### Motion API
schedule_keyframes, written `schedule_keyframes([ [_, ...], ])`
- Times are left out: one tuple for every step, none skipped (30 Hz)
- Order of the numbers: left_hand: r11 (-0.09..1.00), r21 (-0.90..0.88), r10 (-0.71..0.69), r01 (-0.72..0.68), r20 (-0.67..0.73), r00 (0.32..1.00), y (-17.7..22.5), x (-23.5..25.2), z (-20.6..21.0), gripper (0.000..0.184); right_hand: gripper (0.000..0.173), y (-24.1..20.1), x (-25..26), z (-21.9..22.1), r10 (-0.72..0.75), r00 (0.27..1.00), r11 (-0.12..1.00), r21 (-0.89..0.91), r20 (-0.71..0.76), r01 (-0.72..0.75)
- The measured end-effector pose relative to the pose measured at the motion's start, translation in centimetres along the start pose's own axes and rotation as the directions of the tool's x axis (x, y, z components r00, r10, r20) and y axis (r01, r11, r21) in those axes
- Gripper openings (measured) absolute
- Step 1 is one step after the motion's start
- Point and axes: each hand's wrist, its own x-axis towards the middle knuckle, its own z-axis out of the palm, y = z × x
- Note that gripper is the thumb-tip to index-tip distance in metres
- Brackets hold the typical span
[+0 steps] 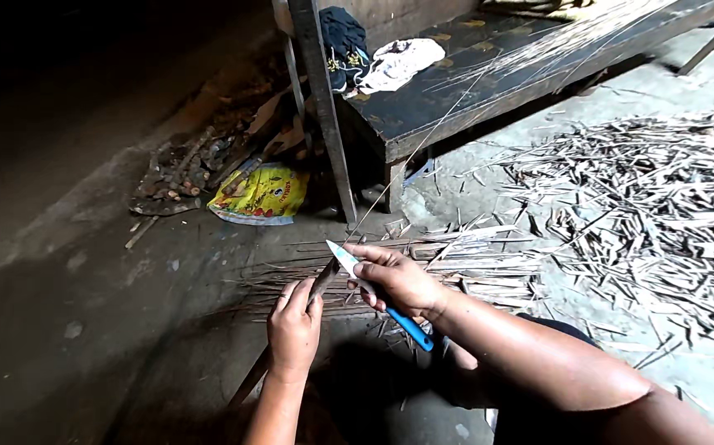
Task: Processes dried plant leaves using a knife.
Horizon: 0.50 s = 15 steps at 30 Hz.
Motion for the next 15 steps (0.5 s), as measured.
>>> schedule_keyframes([
  [1.000, 0.000, -0.001, 0.001, 0.001, 1.000, 0.0, 0.0, 0.0, 0.019, 0.046, 0.0, 0.1, 0.0, -0.013, 1.000, 1.000, -0.009, -0.011, 0.013],
  [1.000, 0.004, -0.002, 0.002, 0.003, 1.000, -0.1, 0.1, -0.1, 0.020, 0.045, -0.4, 0.2, -0.4, -0.035, 0.998, 0.999, -0.016, -0.048, 0.035],
  [1.000, 0.008, -0.003, 0.003, 0.005, 1.000, -0.1, 0.0, -0.2, 0.020, 0.044, -1.0, 0.4, -0.9, -0.061, 0.993, 0.998, -0.018, -0.101, 0.060],
  [1.000, 0.012, -0.006, 0.006, 0.006, 1.000, -0.1, 0.0, -0.2, 0.020, 0.044, -1.7, 0.6, -1.6, -0.092, 0.983, 0.996, -0.016, -0.157, 0.090],
  [1.000, 0.018, -0.007, 0.007, 0.005, 1.000, -0.1, 0.0, -0.2, 0.020, 0.045, -2.5, 0.8, -2.1, -0.118, 0.971, 0.993, -0.011, -0.209, 0.118],
  [1.000, 0.022, -0.009, 0.009, 0.006, 1.000, -0.1, 0.0, -0.2, 0.020, 0.046, -3.1, 0.9, -2.6, -0.131, 0.959, 0.991, 0.002, -0.250, 0.136],
  [1.000, 0.024, -0.012, 0.011, 0.005, 1.000, -0.1, 0.0, -0.2, 0.020, 0.046, -3.3, 0.9, -2.9, -0.135, 0.954, 0.989, 0.017, -0.267, 0.145],
  [1.000, 0.021, -0.015, 0.015, 0.005, 1.000, 0.0, 0.1, -0.2, 0.020, 0.047, -3.3, 0.8, -3.0, -0.133, 0.958, 0.989, 0.026, -0.252, 0.144],
  [1.000, 0.011, -0.020, 0.020, 0.011, 1.000, 0.0, 0.1, -0.1, 0.020, 0.048, -2.9, 0.7, -2.8, -0.120, 0.970, 0.991, 0.034, -0.212, 0.130],
  [1.000, -0.006, -0.025, 0.025, 0.020, 0.999, 0.1, 0.1, -0.1, 0.020, 0.048, -2.3, 0.6, -2.6, -0.099, 0.982, 0.993, 0.041, -0.163, 0.107],
  [0.999, -0.028, -0.031, 0.032, 0.033, 0.999, 0.1, 0.1, -0.1, 0.020, 0.048, -1.7, 0.5, -2.1, -0.075, 0.991, 0.996, 0.039, -0.112, 0.080],
  [0.997, -0.066, -0.041, 0.044, 0.055, 0.998, 0.0, 0.1, -0.1, 0.020, 0.048, -1.2, 0.4, -1.7, -0.053, 0.996, 0.998, 0.034, -0.065, 0.055],
  [0.992, -0.111, -0.057, 0.066, 0.084, 0.995, -0.1, 0.1, -0.1, 0.020, 0.047, -0.9, 0.2, -1.3, -0.041, 0.999, 0.999, 0.030, -0.030, 0.042],
  [0.982, -0.164, -0.073, 0.092, 0.117, 0.990, -0.3, 0.2, -0.2, 0.020, 0.047, -0.7, 0.2, -1.1, -0.037, 0.999, 0.999, 0.027, -0.004, 0.037],
  [0.968, -0.222, -0.086, 0.118, 0.149, 0.985, -0.4, 0.2, -0.2, 0.021, 0.046, -0.8, 0.2, -1.1, -0.042, 0.999, 0.999, 0.023, 0.013, 0.041],
])
